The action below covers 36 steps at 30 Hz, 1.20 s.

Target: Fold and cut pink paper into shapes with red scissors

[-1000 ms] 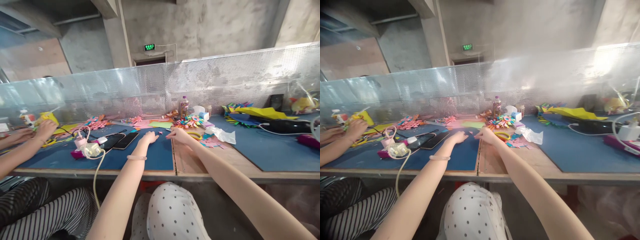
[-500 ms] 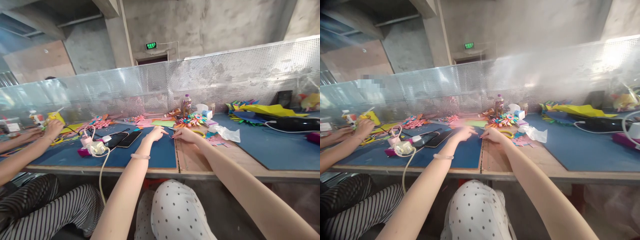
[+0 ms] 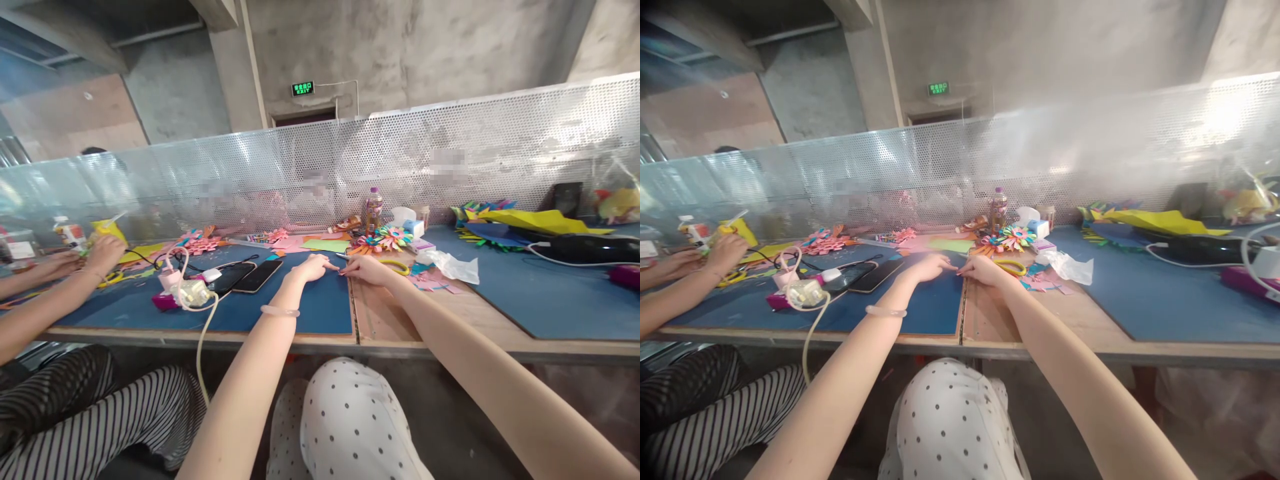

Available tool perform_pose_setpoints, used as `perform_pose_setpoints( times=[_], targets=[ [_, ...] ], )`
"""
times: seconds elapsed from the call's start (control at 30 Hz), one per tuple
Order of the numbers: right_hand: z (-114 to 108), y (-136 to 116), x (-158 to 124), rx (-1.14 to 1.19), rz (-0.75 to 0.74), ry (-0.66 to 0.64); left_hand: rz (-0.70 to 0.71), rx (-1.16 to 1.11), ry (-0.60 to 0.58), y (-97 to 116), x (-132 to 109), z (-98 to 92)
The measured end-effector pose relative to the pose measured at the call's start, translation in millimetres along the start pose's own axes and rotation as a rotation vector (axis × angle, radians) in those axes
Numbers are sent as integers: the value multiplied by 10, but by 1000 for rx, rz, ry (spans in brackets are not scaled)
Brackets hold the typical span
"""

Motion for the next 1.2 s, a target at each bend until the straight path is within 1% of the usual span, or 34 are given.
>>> perform_pose_setpoints(
  times=[0.2,0.37,0.5,0.63,0.7,0.8,0.93,1.0,1.03,1.1,1.13,1.17,1.2],
  targets=[
    [6,-57,22,-175,11,36,29,58,-73,58,-13,-3],
    [-1,-156,26,-325,42,47,-3,100,-150,90,-32,-9],
    [25,-223,37,-402,76,27,1,70,-157,131,-42,-25],
    [38,-265,53,-459,70,13,-16,-25,-142,124,-31,-26],
    [13,-276,47,-468,85,35,-32,-105,-114,101,-20,-35],
    [-70,-288,20,-425,145,129,-5,-257,-65,89,3,-56],
    [-173,-273,8,-307,209,259,57,-478,-50,142,25,-72],
    [-264,-184,-7,-194,299,378,73,-567,-18,181,22,-99],
    [-323,-106,-35,-128,376,450,61,-594,13,187,18,-117],
    [-445,89,-136,1,554,576,-18,-626,87,153,4,-150],
    [-505,199,-216,25,668,615,-73,-649,123,115,-6,-162],
    [-571,297,-309,-3,778,637,-129,-678,160,67,-17,-172],
    [-643,382,-412,-80,883,646,-185,-711,200,8,-29,-182]
  ],
)
Point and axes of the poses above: each hand's wrist, its own x-axis towards the middle knuckle, its own z-axis out of the palm, y = z × x, the point moved 5 cm from there along x, towards the middle knuckle, and after that the axes turned 4 degrees about -x, right-handed, at the moved point
